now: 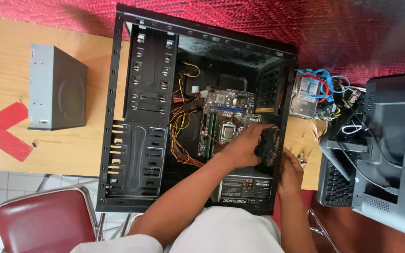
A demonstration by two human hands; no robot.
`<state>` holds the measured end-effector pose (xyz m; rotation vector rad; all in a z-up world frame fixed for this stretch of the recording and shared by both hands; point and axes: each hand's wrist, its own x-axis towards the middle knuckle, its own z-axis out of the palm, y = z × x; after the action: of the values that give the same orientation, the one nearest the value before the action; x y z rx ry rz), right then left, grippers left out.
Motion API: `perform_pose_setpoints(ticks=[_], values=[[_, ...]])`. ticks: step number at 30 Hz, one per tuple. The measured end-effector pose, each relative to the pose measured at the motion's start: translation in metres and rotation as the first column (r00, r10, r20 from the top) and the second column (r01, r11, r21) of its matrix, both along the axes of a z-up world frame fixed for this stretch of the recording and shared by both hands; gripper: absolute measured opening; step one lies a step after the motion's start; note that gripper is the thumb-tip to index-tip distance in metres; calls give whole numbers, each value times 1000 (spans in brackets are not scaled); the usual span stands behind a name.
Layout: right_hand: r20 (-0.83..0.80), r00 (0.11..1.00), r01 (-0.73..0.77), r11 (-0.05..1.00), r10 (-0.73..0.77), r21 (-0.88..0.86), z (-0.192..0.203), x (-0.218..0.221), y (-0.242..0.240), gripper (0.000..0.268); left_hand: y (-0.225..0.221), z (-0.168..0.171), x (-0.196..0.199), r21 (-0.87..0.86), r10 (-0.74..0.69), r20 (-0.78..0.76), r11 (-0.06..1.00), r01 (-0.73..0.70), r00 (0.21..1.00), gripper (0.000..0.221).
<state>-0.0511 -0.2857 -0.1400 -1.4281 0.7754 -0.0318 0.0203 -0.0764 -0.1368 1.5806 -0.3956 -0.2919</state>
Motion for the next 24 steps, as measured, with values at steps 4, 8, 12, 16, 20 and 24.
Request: perform_pose_setpoints(ticks=[4, 8, 12, 16, 20, 24], values=[[-39, 999, -29, 998, 26, -63, 10, 1, 7, 24, -10, -16, -5, 11, -34, -51, 999, 35, 998, 104], [-96, 994, -66, 990, 54, -126, 9, 4, 5, 20, -13, -21, -6, 74, -50, -74, 996, 55, 996, 107], [-89, 992, -106, 979, 91, -173, 15, 12, 13, 17, -12, -22, -7, 18, -28, -60, 999, 30, 998, 109], [-37, 997, -79, 986, 75, -145, 13, 21, 10, 15, 3, 4, -4, 22, -34, -69, 999, 36, 997, 105], [13, 997, -71, 991, 73, -114, 8, 36, -2, 14, -1, -2, -2, 67, -38, -80, 997, 43, 996, 108], [50, 995, -87, 993, 91, -76, 3, 48, -12, 19, -1, 7, -3, 97, -55, -89, 993, 63, 994, 111]])
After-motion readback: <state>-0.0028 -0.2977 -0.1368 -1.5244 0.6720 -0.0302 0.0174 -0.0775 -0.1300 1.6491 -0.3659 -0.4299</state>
